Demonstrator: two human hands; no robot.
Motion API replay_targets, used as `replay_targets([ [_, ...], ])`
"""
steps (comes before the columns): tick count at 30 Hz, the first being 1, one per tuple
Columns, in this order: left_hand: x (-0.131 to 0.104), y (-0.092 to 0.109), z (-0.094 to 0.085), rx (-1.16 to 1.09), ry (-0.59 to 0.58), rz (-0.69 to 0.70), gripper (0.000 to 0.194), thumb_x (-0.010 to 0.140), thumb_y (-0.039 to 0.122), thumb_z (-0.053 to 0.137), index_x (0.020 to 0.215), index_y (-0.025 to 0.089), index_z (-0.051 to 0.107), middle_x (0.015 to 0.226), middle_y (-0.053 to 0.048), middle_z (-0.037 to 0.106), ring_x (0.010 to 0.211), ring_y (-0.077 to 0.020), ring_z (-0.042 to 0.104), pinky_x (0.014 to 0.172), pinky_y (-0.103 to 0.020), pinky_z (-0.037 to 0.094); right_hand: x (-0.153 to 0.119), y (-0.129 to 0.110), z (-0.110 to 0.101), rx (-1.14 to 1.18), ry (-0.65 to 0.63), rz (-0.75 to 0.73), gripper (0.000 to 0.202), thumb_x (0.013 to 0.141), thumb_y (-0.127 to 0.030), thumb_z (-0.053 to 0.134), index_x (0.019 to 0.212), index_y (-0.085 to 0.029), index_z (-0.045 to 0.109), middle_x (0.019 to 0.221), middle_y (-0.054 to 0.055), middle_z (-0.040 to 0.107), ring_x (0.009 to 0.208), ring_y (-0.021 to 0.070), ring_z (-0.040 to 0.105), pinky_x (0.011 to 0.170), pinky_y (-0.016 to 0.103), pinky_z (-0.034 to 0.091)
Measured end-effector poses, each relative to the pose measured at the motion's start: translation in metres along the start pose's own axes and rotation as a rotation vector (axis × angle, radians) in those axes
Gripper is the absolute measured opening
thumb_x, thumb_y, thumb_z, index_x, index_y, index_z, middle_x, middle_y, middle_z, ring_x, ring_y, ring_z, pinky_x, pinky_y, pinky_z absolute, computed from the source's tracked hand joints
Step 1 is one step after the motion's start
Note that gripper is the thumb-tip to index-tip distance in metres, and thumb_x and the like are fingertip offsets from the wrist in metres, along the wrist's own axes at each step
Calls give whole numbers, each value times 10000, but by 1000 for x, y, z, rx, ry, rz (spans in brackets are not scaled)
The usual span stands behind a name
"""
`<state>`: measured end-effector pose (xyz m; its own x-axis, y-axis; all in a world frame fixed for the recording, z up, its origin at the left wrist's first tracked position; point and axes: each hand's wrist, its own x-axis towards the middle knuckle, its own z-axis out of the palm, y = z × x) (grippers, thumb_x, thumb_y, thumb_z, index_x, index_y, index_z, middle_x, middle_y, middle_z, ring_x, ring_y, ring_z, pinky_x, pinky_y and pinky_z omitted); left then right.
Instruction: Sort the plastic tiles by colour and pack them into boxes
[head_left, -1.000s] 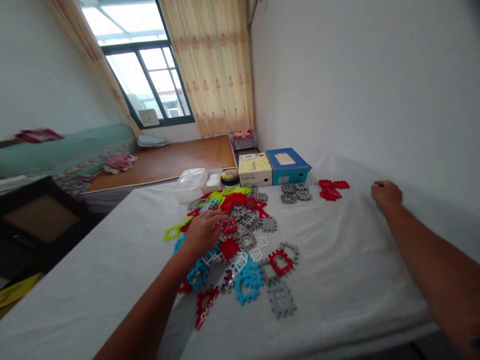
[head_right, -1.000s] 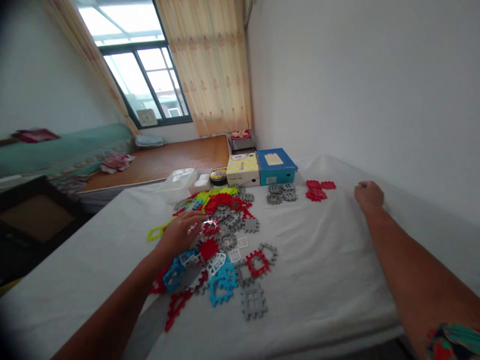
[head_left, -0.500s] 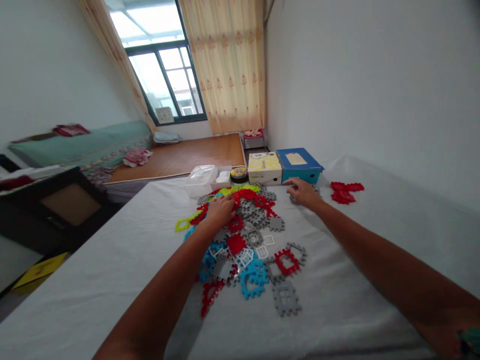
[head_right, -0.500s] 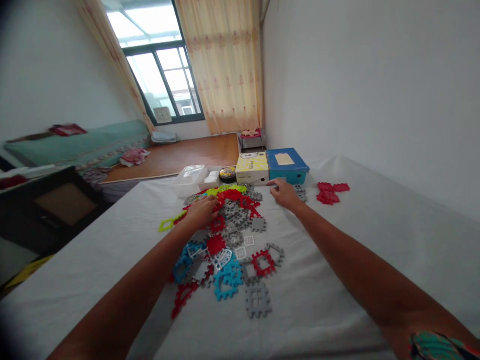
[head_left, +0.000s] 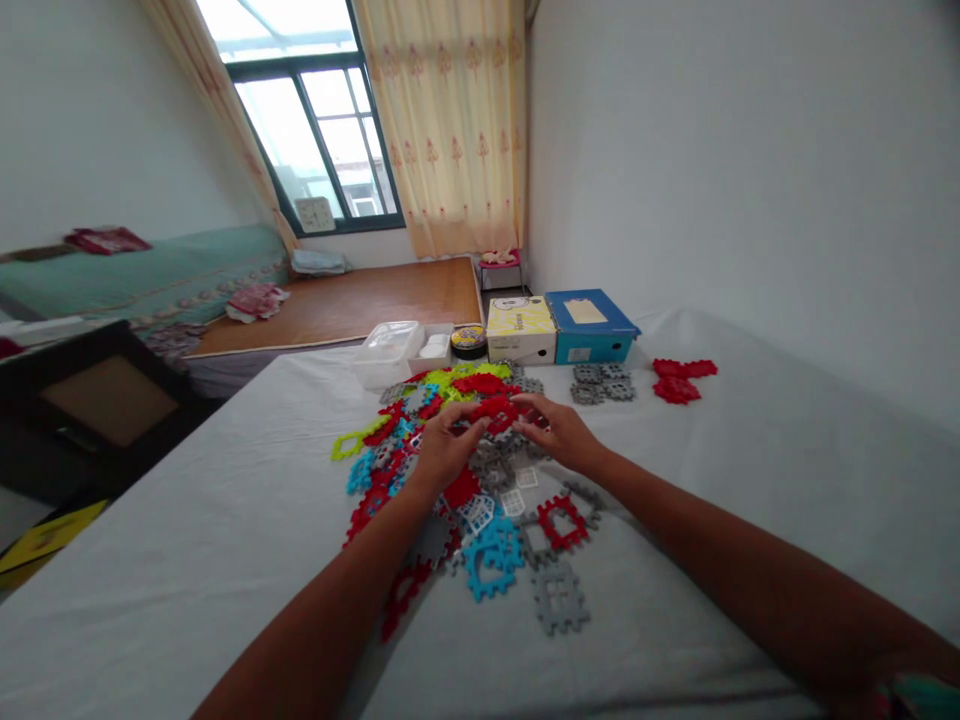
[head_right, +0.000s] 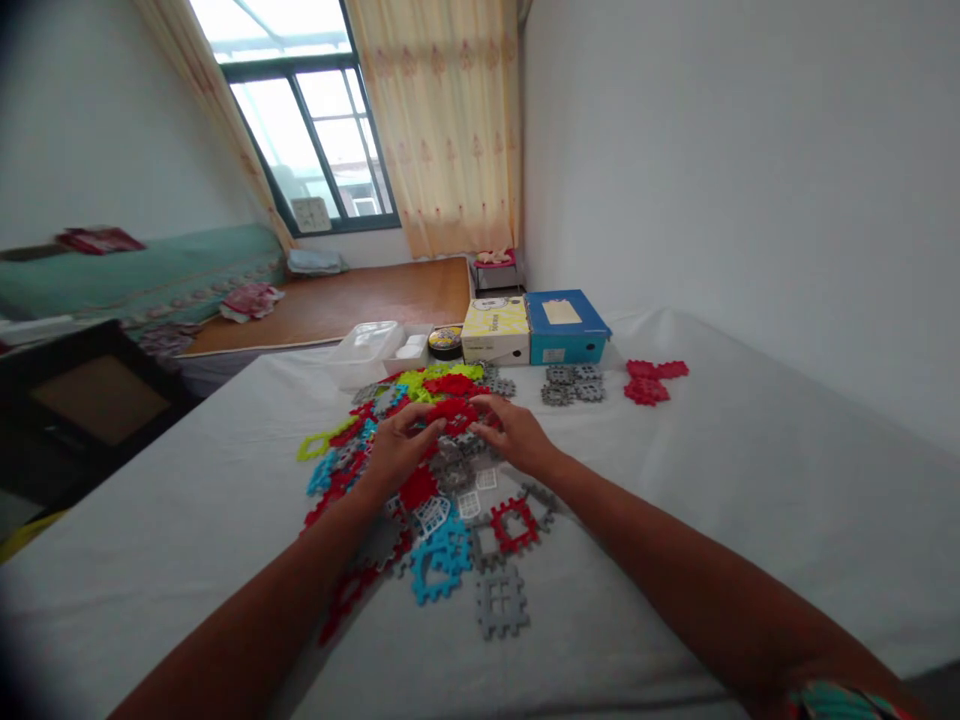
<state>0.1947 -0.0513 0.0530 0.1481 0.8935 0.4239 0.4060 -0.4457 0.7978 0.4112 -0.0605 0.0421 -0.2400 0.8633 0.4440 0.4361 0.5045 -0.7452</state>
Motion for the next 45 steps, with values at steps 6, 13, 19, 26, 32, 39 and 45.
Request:
replay_targets([
  [6, 1, 1, -5, -5, 16, -8, 314, 818, 459, 608, 917, 174, 695, 918, -46, 707, 858, -190, 655, 735, -289, 541, 14, 22, -7, 150, 54, 92, 239, 810, -421, 646, 962, -245, 591, 827, 0, 715, 748, 183, 672, 719, 330, 513],
  [13, 15, -18, -28, 142, 96, 50, 407, 814, 532, 576, 932, 172, 723, 909, -54, 708, 870, -207, 647, 845, -346, 519, 15, 123, -149, -149, 726, 360, 334, 772, -451, 599, 949, -168, 601, 868, 83, 711, 780, 209, 670, 733, 348, 525],
  [19, 13, -17, -27, 185, 60, 54, 396, 807, 530, 573, 900, 179, 729, 881, -51, 723, 838, -212, 655, 821, -351, 527, -46, 179, -234, -468, 1019, 702, 335, 805, -340, 509, 1019, -127, 653, 947, 164, 710, 835, 262, 669, 737, 382, 541],
  [26, 10, -10, -24, 195, 33, 74, 379, 800, 532, 567, 848, 196, 735, 835, -40, 704, 777, -190, 643, 751, -308, 529, -53, 198, -230, -533, 972, 825, 417, 765, -260, 502, 1132, -137, 656, 1085, 141, 688, 1054, 275, 619, 958, 412, 474],
  [32, 9, -12, -27, 177, 23, 60, 398, 790, 546, 578, 851, 185, 734, 829, -48, 704, 772, -196, 652, 709, -303, 534, -67, 192, -246, -658, 971, 912, 519, 790, -173, 420, 1282, -129, 579, 1271, 193, 587, 1253, 333, 471, 1000, 519, 415],
  [39, 5, -13, -17, 162, -36, 84, 370, 810, 529, 591, 905, 201, 734, 859, -39, 715, 799, -193, 659, 718, -295, 544, -146, 194, -308, -1025, 406, 1034, 654, 915, -552, 336, 1432, -165, 439, 1530, 175, 349, 1400, 363, 289, 1088, 639, 241],
  [45, -4, 2, -7, 108, -49, 114, 342, 818, 512, 596, 871, 198, 723, 857, -40, 694, 778, -177, 648, 658, -269, 547, -188, 181, -316, -1030, 340, 1111, 712, 914, -614, 256, 1456, -180, 409, 1542, 169, 331, 1412, 350, 285, 1091, 634, 245],
])
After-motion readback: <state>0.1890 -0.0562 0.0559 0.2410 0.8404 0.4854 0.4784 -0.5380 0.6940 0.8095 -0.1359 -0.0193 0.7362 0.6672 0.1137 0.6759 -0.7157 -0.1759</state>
